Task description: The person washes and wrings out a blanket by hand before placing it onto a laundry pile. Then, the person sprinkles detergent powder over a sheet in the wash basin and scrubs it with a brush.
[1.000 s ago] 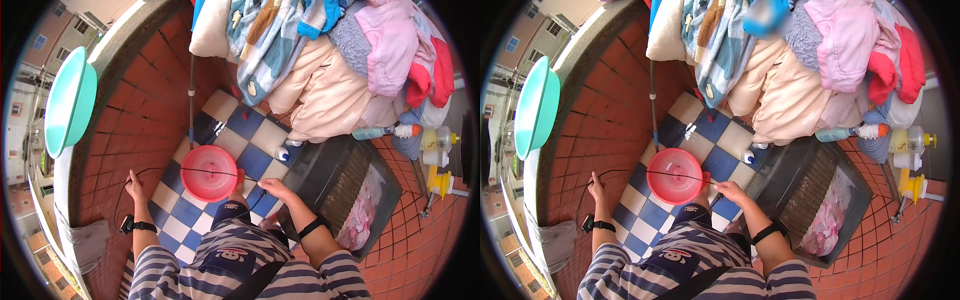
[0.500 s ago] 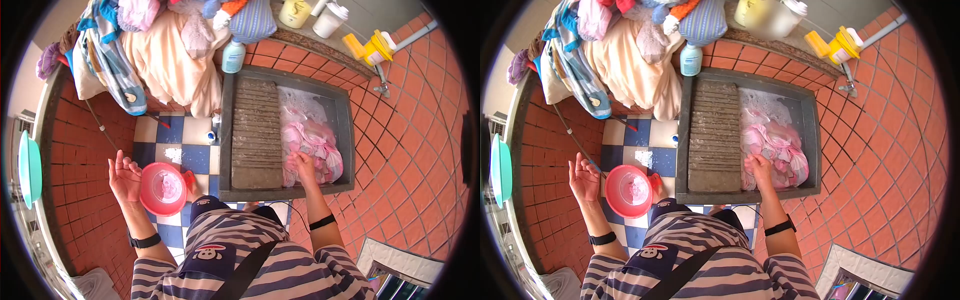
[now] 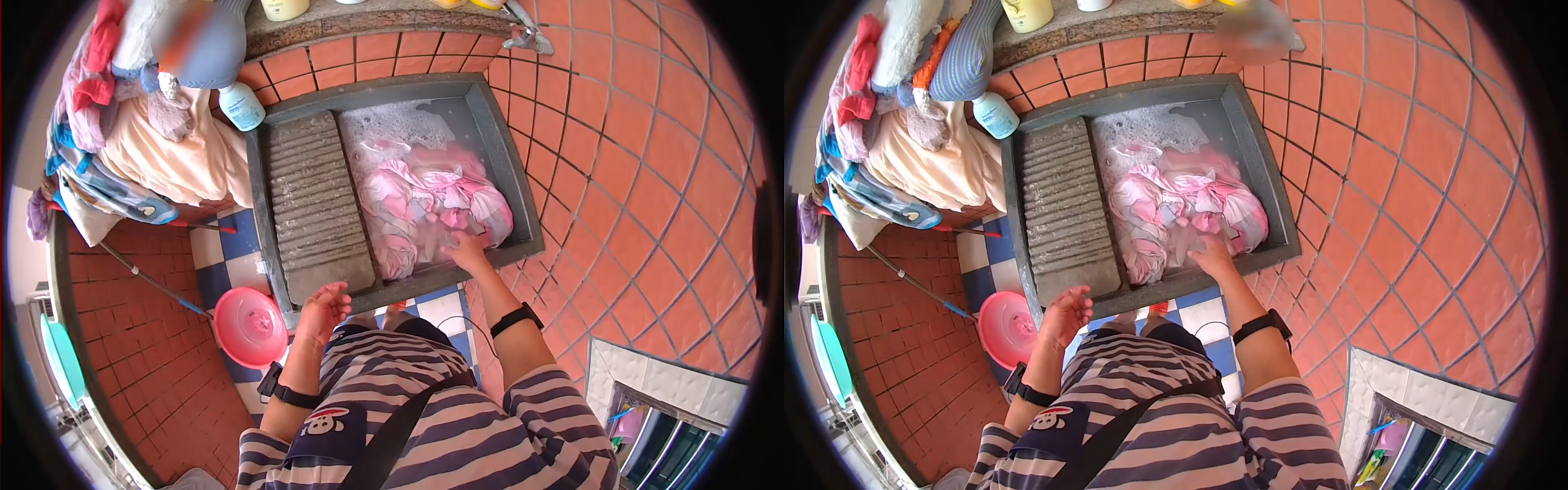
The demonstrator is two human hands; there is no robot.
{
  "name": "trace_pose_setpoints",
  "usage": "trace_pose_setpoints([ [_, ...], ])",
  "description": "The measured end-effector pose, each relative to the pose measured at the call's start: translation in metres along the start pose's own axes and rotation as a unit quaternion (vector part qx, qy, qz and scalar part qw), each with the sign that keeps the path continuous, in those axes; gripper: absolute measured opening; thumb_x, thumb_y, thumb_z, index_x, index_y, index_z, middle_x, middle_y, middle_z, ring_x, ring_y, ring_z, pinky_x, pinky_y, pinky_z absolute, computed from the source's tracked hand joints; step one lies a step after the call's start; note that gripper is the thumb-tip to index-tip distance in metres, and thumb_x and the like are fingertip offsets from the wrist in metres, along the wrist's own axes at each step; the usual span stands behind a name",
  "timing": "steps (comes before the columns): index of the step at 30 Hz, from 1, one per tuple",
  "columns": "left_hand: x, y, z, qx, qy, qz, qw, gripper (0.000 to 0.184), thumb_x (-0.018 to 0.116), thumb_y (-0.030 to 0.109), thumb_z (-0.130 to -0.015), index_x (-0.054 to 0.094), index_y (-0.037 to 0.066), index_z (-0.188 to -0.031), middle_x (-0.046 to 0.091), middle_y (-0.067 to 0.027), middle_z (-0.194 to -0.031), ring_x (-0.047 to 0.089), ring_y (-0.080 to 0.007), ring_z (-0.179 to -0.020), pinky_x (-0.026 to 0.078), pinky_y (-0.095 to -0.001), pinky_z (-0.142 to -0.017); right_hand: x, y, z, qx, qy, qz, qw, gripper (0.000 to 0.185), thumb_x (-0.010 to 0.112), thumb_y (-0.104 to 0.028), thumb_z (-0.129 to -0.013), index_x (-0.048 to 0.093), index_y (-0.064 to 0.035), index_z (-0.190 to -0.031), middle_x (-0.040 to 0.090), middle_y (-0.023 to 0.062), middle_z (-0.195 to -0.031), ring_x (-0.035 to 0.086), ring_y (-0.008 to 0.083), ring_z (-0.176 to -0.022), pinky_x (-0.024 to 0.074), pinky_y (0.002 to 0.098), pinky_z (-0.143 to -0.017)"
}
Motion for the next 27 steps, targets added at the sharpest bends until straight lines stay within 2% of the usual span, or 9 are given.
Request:
trace_pose_setpoints([
  [4, 0.012, 0.005, -0.018, 0.001, -0.013, -0.102, 0.995, 0.023, 0.051, 0.020, -0.093, 0.059, 0.008, -0.111, 0.065, -0.0021, -0.082, 0.060, -0.0108, -0.067, 0.046, -0.0230, -0.060, 0.030, -0.013, 0.024, 0.021, -0.044, 0.101, 0.994, 0.045, 0.072, -0.025, -0.073, 0.061, -0.0019, -0.111, 0.062, 0.0202, -0.109, 0.058, 0.0332, -0.105, 0.0451, 0.0416, -0.088],
  [6, 0.024, 0.014, -0.025, 0.007, -0.028, -0.122, 0.992, 0.023, 0.051, 0.021, -0.094, 0.059, 0.008, -0.111, 0.065, -0.0015, -0.084, 0.060, -0.0092, -0.067, 0.045, -0.0221, -0.061, 0.009, -0.050, 0.054, -0.179, 0.198, 0.044, 0.963, 0.035, 0.069, -0.025, -0.075, 0.062, -0.0007, -0.099, 0.064, 0.0181, -0.091, 0.061, 0.0355, -0.086, 0.0480, 0.0418, -0.076],
  [8, 0.038, 0.018, -0.027, 0.006, -0.059, -0.155, 0.986, 0.024, 0.053, 0.023, -0.094, 0.058, 0.007, -0.112, 0.064, -0.0019, -0.082, 0.060, -0.0105, -0.067, 0.045, -0.0223, -0.061, -0.001, -0.058, 0.095, -0.131, 0.170, 0.038, 0.976, 0.023, 0.063, -0.021, -0.077, 0.062, -0.0023, -0.091, 0.064, 0.0168, -0.081, 0.061, 0.0362, -0.078, 0.0482, 0.0440, -0.070],
  [13, 0.048, 0.024, -0.042, -0.001, -0.068, -0.186, 0.980, 0.022, 0.052, 0.023, -0.094, 0.059, 0.010, -0.111, 0.064, -0.0007, -0.083, 0.059, -0.0099, -0.067, 0.044, -0.0217, -0.062, 0.064, 0.104, 0.217, 0.198, -0.267, 0.200, 0.922, 0.038, 0.046, -0.034, -0.088, 0.065, -0.0032, -0.100, 0.067, 0.0207, -0.096, 0.064, 0.0364, -0.090, 0.0520, 0.0452, -0.073],
  [14, 0.051, 0.025, -0.045, 0.002, -0.061, -0.207, 0.977, 0.023, 0.053, 0.023, -0.094, 0.058, 0.010, -0.111, 0.063, -0.0010, -0.083, 0.059, -0.0099, -0.067, 0.045, -0.0221, -0.061, 0.033, 0.065, 0.249, 0.476, -0.274, -0.063, 0.834, 0.046, 0.040, -0.041, -0.092, 0.064, -0.0043, -0.105, 0.067, 0.0144, -0.103, 0.062, 0.0293, -0.101, 0.0521, 0.0420, -0.076],
  [16, 0.060, 0.022, -0.055, 0.003, -0.054, -0.232, 0.971, 0.023, 0.054, 0.023, -0.093, 0.058, 0.009, -0.112, 0.063, -0.0013, -0.084, 0.059, -0.0099, -0.067, 0.045, -0.0225, -0.061, 0.058, 0.104, 0.301, 0.562, -0.293, -0.370, 0.679, 0.039, 0.048, -0.039, -0.092, 0.064, -0.0079, -0.108, 0.066, 0.0062, -0.106, 0.059, 0.0211, -0.105, 0.0513, 0.0364, -0.077],
  [22, 0.103, -0.013, -0.121, 0.098, -0.066, -0.460, 0.880, 0.033, 0.063, 0.025, -0.085, 0.059, 0.005, -0.111, 0.063, -0.0065, -0.083, 0.063, -0.0183, -0.075, 0.051, -0.0321, -0.068, 0.033, 0.128, 0.321, 0.483, -0.154, -0.482, 0.714, 0.020, 0.062, -0.014, -0.082, 0.066, -0.0029, -0.098, 0.067, 0.0137, -0.087, 0.065, 0.0254, -0.075, 0.0557, 0.0400, -0.063],
  [24, 0.124, -0.019, -0.135, 0.208, -0.040, -0.630, 0.747, 0.045, 0.069, 0.029, -0.077, 0.057, 0.007, -0.115, 0.061, -0.0147, -0.097, 0.062, -0.0295, -0.089, 0.051, -0.0417, -0.078, 0.019, 0.121, 0.326, 0.470, -0.119, -0.508, 0.712, 0.018, 0.064, -0.009, -0.080, 0.066, -0.0019, -0.096, 0.067, 0.0152, -0.084, 0.066, 0.0263, -0.069, 0.0566, 0.0407, -0.061],
  [27, 0.132, -0.031, -0.152, 0.201, -0.017, -0.723, 0.661, 0.057, 0.070, 0.033, -0.073, 0.052, 0.010, -0.122, 0.053, -0.0227, -0.114, 0.056, -0.0400, -0.102, 0.048, -0.0480, -0.086, -0.001, 0.151, 0.338, 0.534, -0.186, -0.069, 0.822, 0.028, 0.071, -0.017, -0.072, 0.065, 0.0013, -0.092, 0.065, 0.0166, -0.073, 0.064, 0.0272, -0.059, 0.0510, 0.0392, -0.045],
])
Point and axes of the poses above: each hand's wrist, its own z-axis away from the middle knuckle, its own x-axis out of the palm, y = z × x, the point moved 5 cm from there along -z, towards the middle knuckle
